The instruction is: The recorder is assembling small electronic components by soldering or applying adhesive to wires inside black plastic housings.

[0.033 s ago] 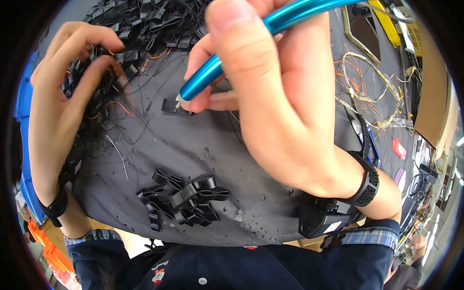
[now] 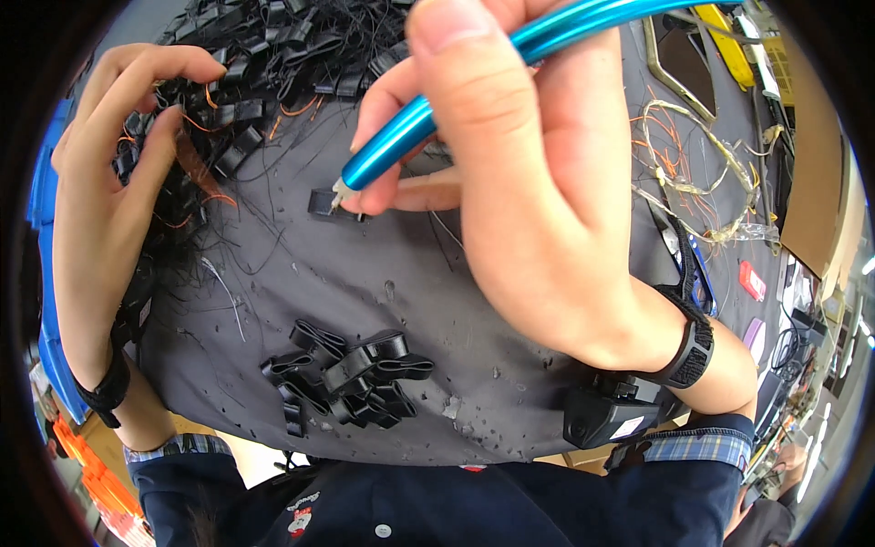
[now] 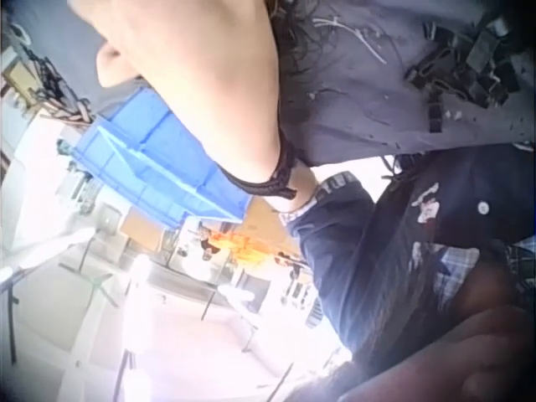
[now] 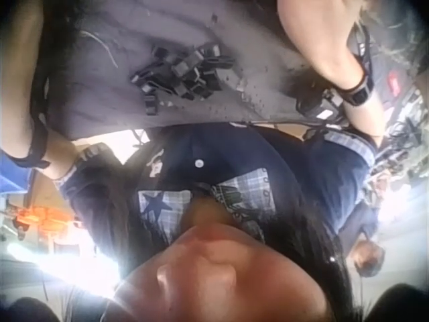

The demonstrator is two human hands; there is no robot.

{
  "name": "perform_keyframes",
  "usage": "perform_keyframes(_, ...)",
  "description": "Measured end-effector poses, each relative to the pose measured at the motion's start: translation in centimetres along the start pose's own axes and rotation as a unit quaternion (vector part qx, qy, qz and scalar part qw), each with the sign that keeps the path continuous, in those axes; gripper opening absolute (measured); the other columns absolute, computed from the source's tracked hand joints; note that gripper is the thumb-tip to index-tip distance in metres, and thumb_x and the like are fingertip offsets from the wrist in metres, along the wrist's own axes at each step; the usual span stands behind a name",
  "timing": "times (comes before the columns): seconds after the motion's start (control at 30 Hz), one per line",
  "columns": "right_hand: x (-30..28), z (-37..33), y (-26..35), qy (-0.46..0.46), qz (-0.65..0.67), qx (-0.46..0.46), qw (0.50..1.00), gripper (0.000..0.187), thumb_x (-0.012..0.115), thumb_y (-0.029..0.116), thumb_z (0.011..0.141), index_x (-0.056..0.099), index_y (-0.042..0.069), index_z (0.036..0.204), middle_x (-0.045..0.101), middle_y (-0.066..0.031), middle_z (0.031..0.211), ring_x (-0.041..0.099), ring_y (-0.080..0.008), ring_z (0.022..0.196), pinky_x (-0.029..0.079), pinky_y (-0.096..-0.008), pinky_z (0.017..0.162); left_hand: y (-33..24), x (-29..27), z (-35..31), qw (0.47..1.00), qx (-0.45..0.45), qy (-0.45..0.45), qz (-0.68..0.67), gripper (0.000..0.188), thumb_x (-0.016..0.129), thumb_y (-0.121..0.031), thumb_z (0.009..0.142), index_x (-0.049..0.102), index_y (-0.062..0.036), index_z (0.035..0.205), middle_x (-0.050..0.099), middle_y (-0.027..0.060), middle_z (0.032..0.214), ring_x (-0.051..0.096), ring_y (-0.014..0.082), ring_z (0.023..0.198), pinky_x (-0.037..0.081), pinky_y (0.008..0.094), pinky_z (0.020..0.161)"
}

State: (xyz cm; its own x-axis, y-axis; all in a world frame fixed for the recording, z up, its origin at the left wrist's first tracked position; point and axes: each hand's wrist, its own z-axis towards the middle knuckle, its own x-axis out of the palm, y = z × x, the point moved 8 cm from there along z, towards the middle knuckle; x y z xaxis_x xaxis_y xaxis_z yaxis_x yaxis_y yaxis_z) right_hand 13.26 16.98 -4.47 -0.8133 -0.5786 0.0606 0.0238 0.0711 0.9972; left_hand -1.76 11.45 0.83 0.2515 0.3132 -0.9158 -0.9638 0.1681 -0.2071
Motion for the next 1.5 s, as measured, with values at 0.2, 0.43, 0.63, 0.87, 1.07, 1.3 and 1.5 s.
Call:
perform_keyframes(0.2,-0.3,0.4,0.1,-0.048,0.079,0.020,0.995,0.027,0.030,0.040,0.094,0.029,0.013,0.093,0.048,-0.0121,0.063,0.051,-0.0193,0.042,0.053,-0.0373,0.040,-3.7,0.9,-0.5,0.991,0.015,0.131,-0.024,0.025,0.064,-0.006,0.063,0.064,-0.0105,0.088,0.042,0.0053,0.088,0.046,0.0178,0.084,0.031,0.0307,0.079)
perform_keyframes(0.43,-0.9,0.1,0.1,-0.067,0.100,0.014,0.993,0.024,0.029,0.039,0.094,0.029,0.015,0.091,0.044,-0.0087,0.053,0.044,-0.0162,0.032,0.043,-0.0291,0.027,-4.8,2.3,-1.5,0.983,0.051,0.165,-0.067,0.023,0.075,-0.017,0.060,0.060,-0.0181,0.078,0.040,-0.0006,0.085,0.044,0.0150,0.079,0.023,0.0344,0.075)
perform_keyframes(0.63,-1.5,0.0,-0.4,-0.020,0.202,0.000,0.979,0.020,0.034,0.030,0.095,0.029,0.011,0.095,0.052,-0.0153,0.059,0.048,-0.0191,0.037,0.045,-0.0283,0.034,-4.2,0.1,-2.5,0.946,0.061,0.279,-0.156,0.025,0.078,-0.028,0.059,0.066,-0.0201,0.080,0.041,-0.0035,0.079,0.044,0.0127,0.076,0.023,0.0329,0.074)
perform_keyframes(0.87,-1.0,0.3,-0.2,-0.043,0.140,0.011,0.989,0.020,0.031,0.034,0.094,0.026,0.015,0.091,0.045,-0.0101,0.052,0.044,-0.0191,0.030,0.042,-0.0291,0.027,2.5,-2.4,-0.2,0.996,-0.079,0.002,0.028,0.013,0.064,-0.011,0.077,0.063,-0.0082,0.090,0.050,0.0017,0.079,0.045,0.0147,0.074,0.029,0.0263,0.079)
perform_keyframes(1.07,-0.9,0.2,-0.2,-0.041,0.147,0.014,0.988,0.020,0.032,0.034,0.094,0.027,0.014,0.093,0.045,-0.0100,0.052,0.044,-0.0188,0.030,0.042,-0.0286,0.027,2.5,-1.4,-0.1,0.996,-0.062,0.026,0.053,0.014,0.069,-0.013,0.072,0.063,-0.0092,0.085,0.049,0.0015,0.081,0.046,0.0159,0.075,0.029,0.0270,0.082)
perform_keyframes(1.3,-1.3,-0.1,0.1,0.010,0.226,-0.029,0.974,0.019,0.038,0.029,0.095,0.031,0.012,0.094,0.052,-0.0143,0.059,0.047,-0.0168,0.037,0.043,-0.0262,0.033,-2.4,-2.8,-0.2,0.997,-0.011,0.003,0.072,0.013,0.071,-0.009,0.065,0.063,-0.0086,0.075,0.046,0.0012,0.079,0.045,0.0182,0.077,0.029,0.0299,0.079)
perform_keyframes(1.5,-1.0,-0.2,0.4,0.014,0.253,-0.039,0.967,0.019,0.038,0.030,0.094,0.032,0.011,0.094,0.052,-0.0154,0.057,0.046,-0.0168,0.035,0.041,-0.0249,0.031,-5.4,0.2,-1.8,0.985,0.051,0.164,-0.026,0.016,0.071,-0.012,0.065,0.061,-0.0140,0.077,0.044,0.0013,0.082,0.046,0.0182,0.078,0.029,0.0324,0.076)
